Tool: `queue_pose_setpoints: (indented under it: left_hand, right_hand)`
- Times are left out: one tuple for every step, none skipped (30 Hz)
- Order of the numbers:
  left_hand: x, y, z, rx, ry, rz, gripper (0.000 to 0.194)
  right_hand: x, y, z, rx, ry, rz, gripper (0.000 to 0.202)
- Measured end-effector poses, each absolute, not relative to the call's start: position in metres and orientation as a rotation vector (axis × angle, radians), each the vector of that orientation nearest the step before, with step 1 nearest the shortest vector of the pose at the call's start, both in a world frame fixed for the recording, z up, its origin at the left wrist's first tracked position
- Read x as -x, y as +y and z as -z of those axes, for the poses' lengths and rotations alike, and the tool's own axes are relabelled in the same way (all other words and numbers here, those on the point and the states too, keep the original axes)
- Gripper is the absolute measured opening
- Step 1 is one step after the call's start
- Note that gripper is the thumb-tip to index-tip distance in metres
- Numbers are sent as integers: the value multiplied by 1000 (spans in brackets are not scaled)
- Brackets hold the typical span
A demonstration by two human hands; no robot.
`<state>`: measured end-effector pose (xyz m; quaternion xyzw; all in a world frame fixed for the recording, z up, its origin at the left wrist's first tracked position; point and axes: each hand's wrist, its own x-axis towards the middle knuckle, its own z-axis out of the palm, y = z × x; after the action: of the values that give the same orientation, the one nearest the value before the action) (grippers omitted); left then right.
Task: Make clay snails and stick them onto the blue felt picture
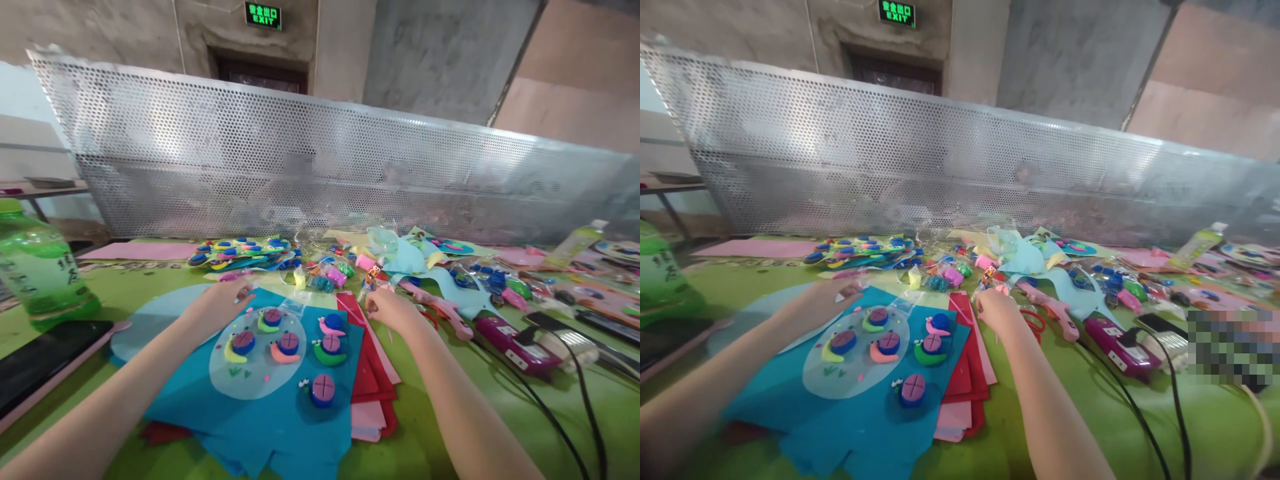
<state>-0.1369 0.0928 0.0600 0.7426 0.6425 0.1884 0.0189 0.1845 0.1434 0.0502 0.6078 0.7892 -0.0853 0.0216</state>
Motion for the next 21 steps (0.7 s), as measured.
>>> queue_pose_setpoints:
  left_hand:
    - [134, 92, -60, -2320, 1982, -590, 30]
    - [130, 91, -60, -2336, 1972, -594, 29]
    - [127, 90, -60, -2356, 1957, -600, 29]
    - [123, 89, -60, -2377, 1943, -605, 29]
    - [119, 88, -59, -2393, 1934, -609, 29]
    - [115, 87, -59, -2406, 1929, -613, 29]
    - [111, 86, -59, -2420, 1925, -615, 28]
    - [108, 84, -58, -2435, 1917, -617, 28]
    - [104, 82, -58, -2451, 1906, -617, 29]
    - [101, 80, -59, -2467, 1893, -617, 29]
    - [98, 78, -59, -2483, 1878, -614, 29]
    - [96, 76, -60, -2497, 1866, -612, 29]
    - [94, 75, -60, -2509, 1862, -607, 30]
    - [92, 73, -61, -2520, 1862, -600, 30]
    - [90, 72, -61, -2532, 1862, -591, 30]
    - [89, 71, -61, -2544, 1861, -580, 30]
    - [88, 71, -60, -2552, 1860, -571, 29]
    - [87, 71, -60, -2558, 1859, -563, 29]
    - [87, 71, -59, -2563, 1854, -556, 29]
    - [86, 71, -58, -2568, 1848, -553, 29]
    - [86, 70, -57, -2577, 1839, -550, 30]
  right_hand:
    - [-184, 143, -50, -1894, 2449, 262, 23]
    - [-185, 142, -50, -1905, 2458, 268, 23]
    - [-185, 142, -50, -1916, 2473, 283, 23]
    - [-186, 141, -51, -1927, 2495, 305, 23]
    - [-186, 141, -52, -1935, 2528, 333, 22]
    - [-186, 140, -52, -1938, 2576, 363, 20]
    - [-185, 140, -54, -1937, 2635, 396, 18]
    - [-183, 139, -55, -1930, 2703, 431, 17]
    - [-180, 138, -56, -1914, 2775, 467, 17]
    - [-176, 136, -57, -1886, 2847, 504, 17]
    - [-172, 135, -57, -1848, 2914, 542, 18]
    - [-168, 134, -58, -1798, 2974, 581, 17]
    - [-164, 132, -57, -1740, 3027, 621, 15]
    - [-161, 131, -57, -1682, 3071, 660, 13]
    - [-159, 130, -55, -1633, 3106, 699, 12]
    - [-157, 130, -54, -1596, 3133, 735, 11]
    - [-156, 130, -52, -1574, 3154, 769, 10]
    - [-156, 131, -49, -1562, 3168, 803, 9]
    - [-156, 131, -47, -1555, 3177, 839, 8]
    - [-155, 133, -44, -1550, 3179, 877, 8]
    - [-155, 134, -41, -1547, 3175, 916, 7]
